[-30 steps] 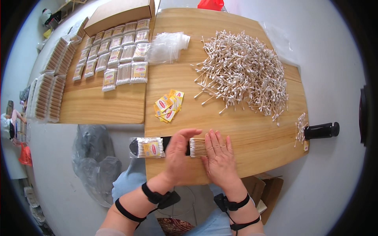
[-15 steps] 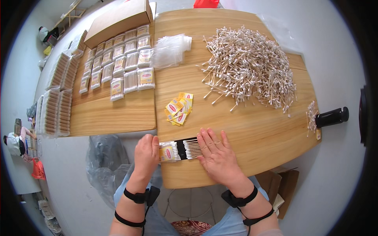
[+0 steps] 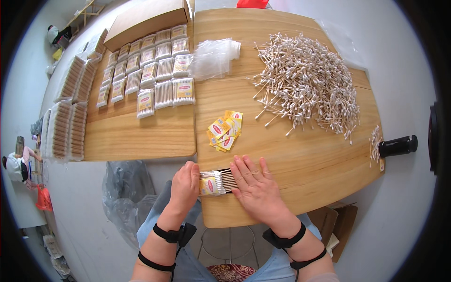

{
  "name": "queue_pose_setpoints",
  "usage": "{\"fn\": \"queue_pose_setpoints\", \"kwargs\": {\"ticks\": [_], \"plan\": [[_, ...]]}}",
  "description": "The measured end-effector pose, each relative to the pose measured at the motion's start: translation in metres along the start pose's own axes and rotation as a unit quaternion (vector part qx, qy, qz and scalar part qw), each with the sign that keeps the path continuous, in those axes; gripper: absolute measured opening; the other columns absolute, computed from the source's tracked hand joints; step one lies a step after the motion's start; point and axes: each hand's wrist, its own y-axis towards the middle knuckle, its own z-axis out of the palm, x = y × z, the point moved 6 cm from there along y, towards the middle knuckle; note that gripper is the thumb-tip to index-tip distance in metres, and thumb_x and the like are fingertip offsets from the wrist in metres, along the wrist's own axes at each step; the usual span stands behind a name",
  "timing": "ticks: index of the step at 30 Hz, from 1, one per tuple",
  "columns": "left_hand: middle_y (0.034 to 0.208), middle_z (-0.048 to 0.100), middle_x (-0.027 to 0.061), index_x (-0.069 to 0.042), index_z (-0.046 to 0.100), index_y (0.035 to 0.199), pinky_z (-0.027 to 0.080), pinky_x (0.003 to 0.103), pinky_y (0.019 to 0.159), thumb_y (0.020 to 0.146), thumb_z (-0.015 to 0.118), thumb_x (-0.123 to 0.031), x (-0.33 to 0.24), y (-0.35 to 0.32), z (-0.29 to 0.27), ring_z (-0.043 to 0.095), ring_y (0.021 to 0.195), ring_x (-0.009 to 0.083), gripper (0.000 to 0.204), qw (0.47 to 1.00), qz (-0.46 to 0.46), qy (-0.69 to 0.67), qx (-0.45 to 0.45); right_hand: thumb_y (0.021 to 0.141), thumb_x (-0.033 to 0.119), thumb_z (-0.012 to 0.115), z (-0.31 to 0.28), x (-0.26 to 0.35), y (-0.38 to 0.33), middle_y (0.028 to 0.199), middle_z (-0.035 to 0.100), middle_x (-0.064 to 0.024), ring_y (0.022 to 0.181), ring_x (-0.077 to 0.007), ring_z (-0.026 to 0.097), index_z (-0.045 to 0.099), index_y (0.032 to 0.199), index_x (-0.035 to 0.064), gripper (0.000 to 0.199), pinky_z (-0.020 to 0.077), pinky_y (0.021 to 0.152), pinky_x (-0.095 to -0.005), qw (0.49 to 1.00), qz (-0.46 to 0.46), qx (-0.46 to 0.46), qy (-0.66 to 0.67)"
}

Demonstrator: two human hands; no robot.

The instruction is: Counting and packaging cotton swabs into plastic bags with labels.

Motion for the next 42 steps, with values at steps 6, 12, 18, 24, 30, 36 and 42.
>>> {"fn": "queue_pose_setpoints", "kwargs": {"ticks": [6, 12, 18, 24, 30, 36, 42], "plan": [[0.081, 0.058, 0.0227, -0.002, 0.051, 0.090, 0.043, 0.054, 0.071, 0.109, 0.039, -0.026, 0.001, -0.001, 0.002, 0.055, 0.080, 0.0469, 0.032, 1.000, 0.003, -0.001, -0.004, 0.097, 0.036, 0.059, 0.010, 0.013, 0.002, 0.159, 0.041, -0.0119, 0.150, -0.0247, 0.033, 0.042, 0.153, 0.0030, 0.067, 0.0146, 0.125, -0.0507, 0.999, 0.023, 0.003, -0.022], [0.081, 0.058, 0.0226, -0.003, 0.050, 0.091, 0.043, 0.054, 0.070, 0.109, 0.040, -0.026, -0.002, -0.001, 0.000, 0.055, 0.080, 0.0463, 0.031, 1.000, 0.009, 0.011, -0.015, 0.094, 0.036, 0.063, 0.007, 0.015, 0.002, 0.159, 0.041, -0.0146, 0.150, -0.0279, 0.034, 0.041, 0.152, 0.0001, 0.071, 0.0183, 0.125, -0.0503, 1.000, 0.015, 0.000, 0.024], [0.083, 0.058, 0.0225, -0.002, 0.050, 0.091, 0.043, 0.054, 0.071, 0.109, 0.040, -0.026, -0.004, -0.003, -0.005, 0.055, 0.082, 0.0465, 0.032, 1.000, 0.014, 0.001, -0.025, 0.092, 0.038, 0.067, -0.004, 0.001, -0.002, 0.159, 0.040, -0.0179, 0.150, -0.0309, 0.033, 0.040, 0.151, -0.0038, 0.077, 0.0204, 0.124, -0.0487, 0.999, -0.001, 0.015, 0.052], [0.085, 0.060, 0.0194, -0.001, 0.056, 0.097, 0.048, 0.043, 0.073, 0.110, 0.041, -0.030, 0.007, -0.004, -0.007, 0.058, 0.078, 0.0377, 0.036, 0.991, -0.018, -0.116, -0.067, 0.092, 0.040, 0.066, -0.006, -0.006, -0.006, 0.160, 0.038, -0.0174, 0.152, -0.0305, 0.029, 0.039, 0.152, -0.0037, 0.079, 0.0174, 0.125, -0.0502, 0.999, 0.044, 0.014, 0.019], [0.075, 0.054, 0.0034, -0.001, 0.061, 0.092, 0.043, 0.028, 0.065, 0.110, 0.048, -0.027, 0.021, -0.007, -0.008, 0.048, 0.071, 0.0104, 0.034, 0.977, -0.086, -0.173, -0.087, 0.091, 0.047, 0.064, 0.001, -0.005, -0.007, 0.163, 0.033, -0.0178, 0.153, -0.0300, 0.026, 0.036, 0.154, -0.0033, 0.085, 0.0122, 0.126, -0.0530, 0.998, 0.038, 0.037, -0.023], [0.074, 0.050, -0.0009, -0.002, 0.059, 0.090, 0.040, 0.027, 0.064, 0.110, 0.050, -0.029, 0.022, -0.008, -0.001, 0.044, 0.071, 0.0086, 0.035, 0.968, -0.114, -0.199, -0.099, 0.090, 0.053, 0.063, 0.006, 0.004, -0.001, 0.164, 0.029, -0.0184, 0.156, -0.0293, 0.019, 0.034, 0.153, -0.0055, 0.091, 0.0088, 0.126, -0.0533, 0.998, 0.031, 0.050, -0.019], [0.074, 0.046, -0.0036, -0.004, 0.057, 0.089, 0.037, 0.024, 0.062, 0.110, 0.050, -0.029, 0.023, -0.008, 0.000, 0.039, 0.071, 0.0065, 0.034, 0.966, -0.099, -0.216, -0.108, 0.089, 0.055, 0.064, 0.010, 0.017, 0.006, 0.164, 0.029, -0.0184, 0.156, -0.0291, 0.018, 0.034, 0.153, -0.0056, 0.093, 0.0085, 0.127, -0.0526, 0.998, 0.019, 0.059, -0.018]]}}
